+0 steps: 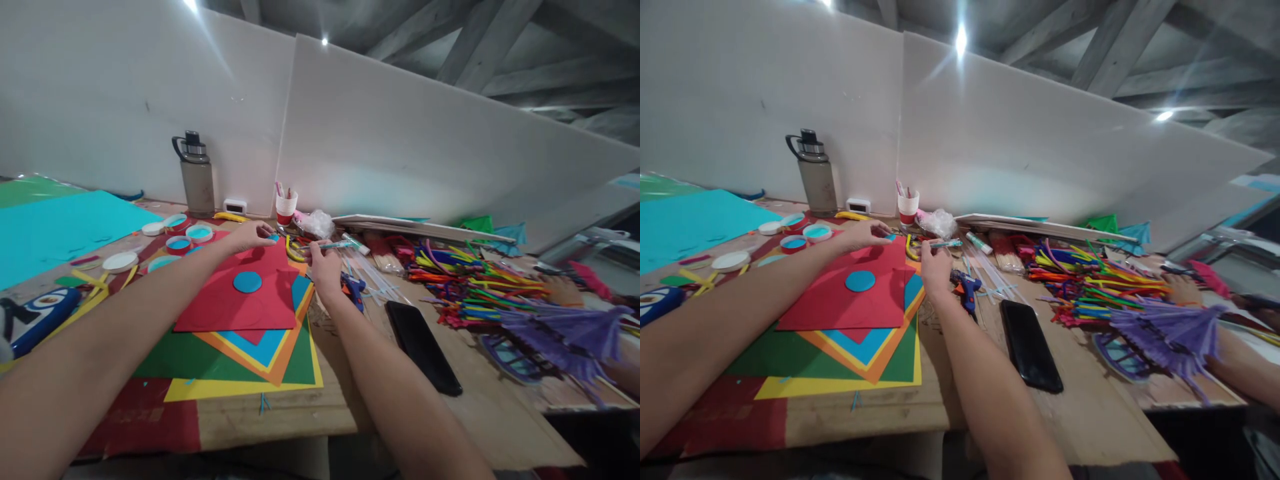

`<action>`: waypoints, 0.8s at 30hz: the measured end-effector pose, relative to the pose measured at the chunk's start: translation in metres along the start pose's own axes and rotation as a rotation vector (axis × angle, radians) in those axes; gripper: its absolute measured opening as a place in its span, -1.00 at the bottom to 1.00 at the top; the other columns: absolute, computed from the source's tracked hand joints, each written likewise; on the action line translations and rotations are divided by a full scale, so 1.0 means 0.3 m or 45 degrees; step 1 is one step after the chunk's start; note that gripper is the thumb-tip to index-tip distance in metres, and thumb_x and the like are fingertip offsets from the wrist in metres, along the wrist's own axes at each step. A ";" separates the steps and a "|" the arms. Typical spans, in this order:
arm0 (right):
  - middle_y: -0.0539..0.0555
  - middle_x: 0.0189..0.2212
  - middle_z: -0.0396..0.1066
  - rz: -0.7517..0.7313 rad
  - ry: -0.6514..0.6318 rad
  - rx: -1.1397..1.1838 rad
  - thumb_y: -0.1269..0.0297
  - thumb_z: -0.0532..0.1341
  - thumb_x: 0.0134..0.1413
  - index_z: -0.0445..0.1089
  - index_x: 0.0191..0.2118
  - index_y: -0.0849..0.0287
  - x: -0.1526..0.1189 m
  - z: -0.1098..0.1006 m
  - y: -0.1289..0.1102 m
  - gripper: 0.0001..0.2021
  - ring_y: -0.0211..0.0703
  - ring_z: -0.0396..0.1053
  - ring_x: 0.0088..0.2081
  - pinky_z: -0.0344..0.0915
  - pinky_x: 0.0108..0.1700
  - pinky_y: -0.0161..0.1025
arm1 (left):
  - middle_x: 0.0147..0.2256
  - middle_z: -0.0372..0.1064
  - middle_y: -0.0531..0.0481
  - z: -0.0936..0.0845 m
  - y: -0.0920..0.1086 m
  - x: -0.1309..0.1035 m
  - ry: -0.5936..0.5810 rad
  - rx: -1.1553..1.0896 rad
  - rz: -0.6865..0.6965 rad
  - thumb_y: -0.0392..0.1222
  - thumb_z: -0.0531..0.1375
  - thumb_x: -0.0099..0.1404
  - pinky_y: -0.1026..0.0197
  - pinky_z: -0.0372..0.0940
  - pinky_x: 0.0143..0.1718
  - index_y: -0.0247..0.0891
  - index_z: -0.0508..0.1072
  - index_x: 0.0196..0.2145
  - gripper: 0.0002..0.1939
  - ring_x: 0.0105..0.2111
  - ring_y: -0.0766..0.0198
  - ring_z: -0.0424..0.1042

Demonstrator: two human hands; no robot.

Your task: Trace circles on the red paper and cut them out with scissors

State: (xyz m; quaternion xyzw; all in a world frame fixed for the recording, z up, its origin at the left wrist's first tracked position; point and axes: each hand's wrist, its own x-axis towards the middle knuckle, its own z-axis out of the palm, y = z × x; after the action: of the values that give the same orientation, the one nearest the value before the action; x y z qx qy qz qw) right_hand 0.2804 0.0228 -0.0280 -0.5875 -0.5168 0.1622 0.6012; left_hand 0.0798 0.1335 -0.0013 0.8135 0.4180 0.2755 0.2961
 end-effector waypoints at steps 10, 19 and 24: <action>0.02 -0.55 0.46 0.065 0.018 0.012 0.12 0.09 0.10 0.29 -0.45 0.12 -0.008 -0.002 -0.012 -0.78 -0.13 0.44 -0.46 0.33 -0.34 -0.25 | -0.20 0.52 -0.15 0.056 -0.009 0.065 -0.154 0.442 0.182 -0.05 0.29 0.01 0.21 0.31 -0.22 -0.35 0.51 -0.15 -0.54 -0.24 0.14 0.46; 0.04 -0.56 0.46 0.058 -0.016 -0.058 0.15 0.09 0.10 0.31 -0.46 0.12 -0.014 0.010 -0.008 -0.79 -0.12 0.44 -0.46 0.33 -0.34 -0.24 | -0.17 0.49 -0.11 0.076 -0.021 0.071 -0.165 0.495 0.251 -0.08 0.26 -0.01 0.23 0.27 -0.21 -0.29 0.54 -0.21 -0.61 -0.21 0.13 0.43; 0.06 -0.53 0.48 0.023 -0.016 -0.076 0.15 0.10 0.10 0.32 -0.46 0.12 -0.017 0.016 0.000 -0.79 -0.10 0.45 -0.42 0.34 -0.31 -0.23 | -0.20 0.50 -0.12 0.071 -0.031 0.073 -0.157 0.349 0.212 -0.05 0.27 0.04 0.21 0.28 -0.22 -0.31 0.55 -0.21 -0.62 -0.25 0.13 0.44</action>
State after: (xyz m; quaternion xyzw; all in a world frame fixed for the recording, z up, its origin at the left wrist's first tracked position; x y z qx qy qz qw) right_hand 0.2744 0.0213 -0.0312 -0.6089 -0.5197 0.1559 0.5787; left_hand 0.1008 0.1511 -0.0179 0.8935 0.3638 0.1890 0.1835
